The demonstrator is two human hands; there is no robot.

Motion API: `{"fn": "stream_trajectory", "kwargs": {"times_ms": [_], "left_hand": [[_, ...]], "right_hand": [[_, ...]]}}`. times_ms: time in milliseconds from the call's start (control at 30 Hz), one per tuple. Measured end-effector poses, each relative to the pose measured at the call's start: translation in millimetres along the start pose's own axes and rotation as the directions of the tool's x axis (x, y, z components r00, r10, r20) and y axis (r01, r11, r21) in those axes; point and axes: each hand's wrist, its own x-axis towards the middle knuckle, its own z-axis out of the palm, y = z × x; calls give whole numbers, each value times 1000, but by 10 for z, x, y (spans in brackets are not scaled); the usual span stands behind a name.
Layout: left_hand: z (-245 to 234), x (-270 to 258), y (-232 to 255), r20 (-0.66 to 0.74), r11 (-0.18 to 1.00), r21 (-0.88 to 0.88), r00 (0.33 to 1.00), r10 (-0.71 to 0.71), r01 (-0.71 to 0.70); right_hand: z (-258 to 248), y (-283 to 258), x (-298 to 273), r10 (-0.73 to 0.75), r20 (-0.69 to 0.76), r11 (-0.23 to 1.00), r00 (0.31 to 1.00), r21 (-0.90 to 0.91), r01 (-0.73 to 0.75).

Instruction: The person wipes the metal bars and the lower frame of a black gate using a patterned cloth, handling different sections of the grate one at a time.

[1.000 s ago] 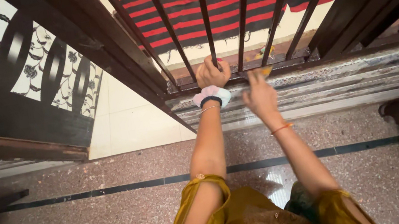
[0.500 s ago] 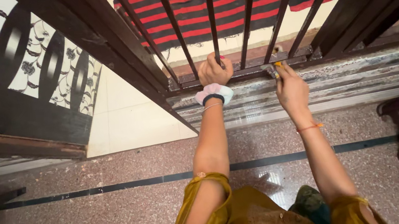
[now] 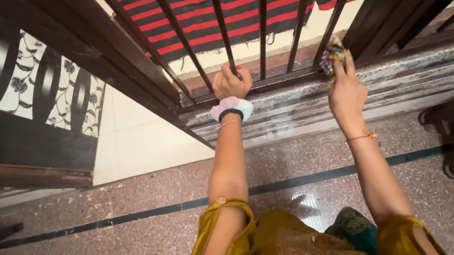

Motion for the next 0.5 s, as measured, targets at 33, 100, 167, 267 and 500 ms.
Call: {"fn": "stream_trajectory", "kwargs": {"times_ms": [33,100,167,267,500], "left_hand": [[10,-11,17,-7,1000,-11,1000,6,-6],[-11,7,12,-26,999,-22,999,23,-23],[-34,-7,29,-38,999,-9,999,37,-37],[-14,13,23,-44,999,-22,999,29,-30],[4,-10,8,-32,999,34,999,20,-19]], "right_hand": [[-40,-47,-34,25,1,1000,1000,-9,-25],[-87,-184,-87,68,0,998,998,-14,-68],[-140,-250,-184,73,-18,997,997,36,-72],[-38,-250,-66,-37,-14,991,999,128,39],[48,-247,380,21,167,1000,986,8,-23]]}}
